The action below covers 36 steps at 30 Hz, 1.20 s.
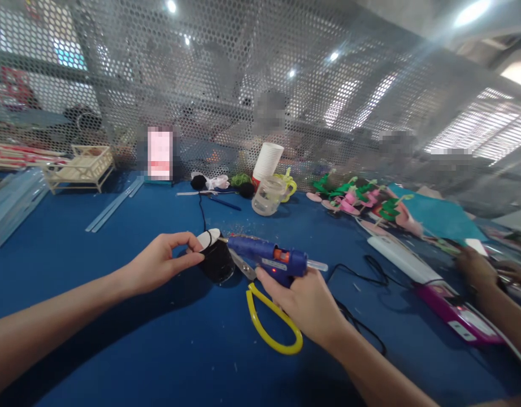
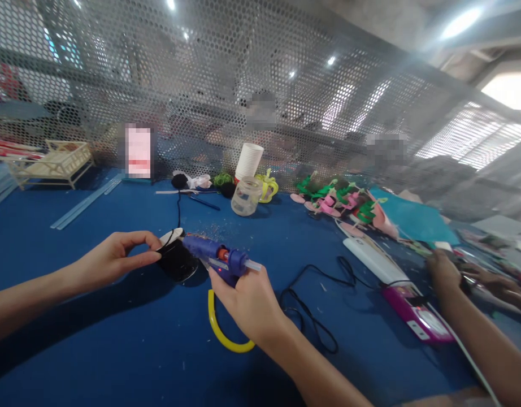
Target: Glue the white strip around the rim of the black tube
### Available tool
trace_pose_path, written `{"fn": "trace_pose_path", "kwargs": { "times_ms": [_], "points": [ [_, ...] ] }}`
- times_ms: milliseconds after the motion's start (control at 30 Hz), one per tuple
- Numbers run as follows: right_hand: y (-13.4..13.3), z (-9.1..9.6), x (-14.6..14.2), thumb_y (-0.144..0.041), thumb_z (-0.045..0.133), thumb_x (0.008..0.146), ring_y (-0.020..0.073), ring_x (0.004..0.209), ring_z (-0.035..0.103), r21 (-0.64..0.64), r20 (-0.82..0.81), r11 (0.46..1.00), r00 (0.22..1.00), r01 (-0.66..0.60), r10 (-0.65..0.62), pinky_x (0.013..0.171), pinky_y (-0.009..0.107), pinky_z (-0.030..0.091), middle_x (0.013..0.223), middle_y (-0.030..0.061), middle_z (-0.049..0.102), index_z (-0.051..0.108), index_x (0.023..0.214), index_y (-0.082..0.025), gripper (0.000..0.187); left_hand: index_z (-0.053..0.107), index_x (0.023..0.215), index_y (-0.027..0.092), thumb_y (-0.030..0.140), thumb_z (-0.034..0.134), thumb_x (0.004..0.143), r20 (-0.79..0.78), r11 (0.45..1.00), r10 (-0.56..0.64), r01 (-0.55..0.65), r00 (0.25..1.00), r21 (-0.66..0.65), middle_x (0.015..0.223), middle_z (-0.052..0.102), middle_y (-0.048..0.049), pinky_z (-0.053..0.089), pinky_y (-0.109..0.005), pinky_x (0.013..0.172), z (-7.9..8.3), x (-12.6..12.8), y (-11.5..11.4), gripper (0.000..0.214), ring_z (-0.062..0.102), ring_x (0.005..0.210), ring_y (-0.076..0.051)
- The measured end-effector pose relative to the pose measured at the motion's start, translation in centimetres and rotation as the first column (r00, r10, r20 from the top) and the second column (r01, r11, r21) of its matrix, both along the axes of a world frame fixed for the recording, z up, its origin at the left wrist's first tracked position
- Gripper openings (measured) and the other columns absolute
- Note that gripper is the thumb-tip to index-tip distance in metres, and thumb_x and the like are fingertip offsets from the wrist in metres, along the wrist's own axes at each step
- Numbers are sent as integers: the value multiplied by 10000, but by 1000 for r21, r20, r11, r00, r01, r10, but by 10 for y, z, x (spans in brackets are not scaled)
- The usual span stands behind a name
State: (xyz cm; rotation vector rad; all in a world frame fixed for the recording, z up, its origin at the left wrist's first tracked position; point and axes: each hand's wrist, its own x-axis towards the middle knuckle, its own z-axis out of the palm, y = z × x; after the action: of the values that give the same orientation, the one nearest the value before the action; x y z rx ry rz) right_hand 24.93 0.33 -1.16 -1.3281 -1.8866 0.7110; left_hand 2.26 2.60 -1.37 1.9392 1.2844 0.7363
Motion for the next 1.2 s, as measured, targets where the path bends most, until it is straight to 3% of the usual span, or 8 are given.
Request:
{"fn": "trace_pose_path", "kwargs": {
  "times_ms": [433,667,967,1200],
  "points": [
    [-1,0,-2,-306,529,710,124,373,452,-36,-18,999,1000,-6,6,372,249,381,409,-9,472,619,609,-202,171,533,710,160,347,481,766,-5,1000,-12,12,1000,-5,717,557,-4,381,-240,682,-1,-1,1,202,502,706,-148],
    [-4,3,-7,-271,527,705,140,379,477,-68,59,996,997,51,-47,382,263,412,428,3,495,607,607,-195,147,526,716,160,347,483,767,-4,1000,-11,11,1000,-7,707,535,4,369,-234,657,-3,-2,1,198,478,679,-137],
    [-8,-6,-12,-234,522,684,161,471,553,76,47,996,997,51,-55,490,274,469,544,27,586,586,651,-172,95,529,711,157,354,478,770,-26,1000,12,-12,1000,-6,683,522,16,362,-228,632,-2,-1,-1,212,464,652,-127],
    [-3,-9,-7,-298,503,710,123,359,461,-9,42,999,998,48,-47,364,241,399,419,-14,482,533,575,-179,183,515,707,158,326,484,768,6,999,-26,26,1000,20,773,575,-24,394,-280,737,-1,-1,1,181,528,762,-166]
  ]
}}
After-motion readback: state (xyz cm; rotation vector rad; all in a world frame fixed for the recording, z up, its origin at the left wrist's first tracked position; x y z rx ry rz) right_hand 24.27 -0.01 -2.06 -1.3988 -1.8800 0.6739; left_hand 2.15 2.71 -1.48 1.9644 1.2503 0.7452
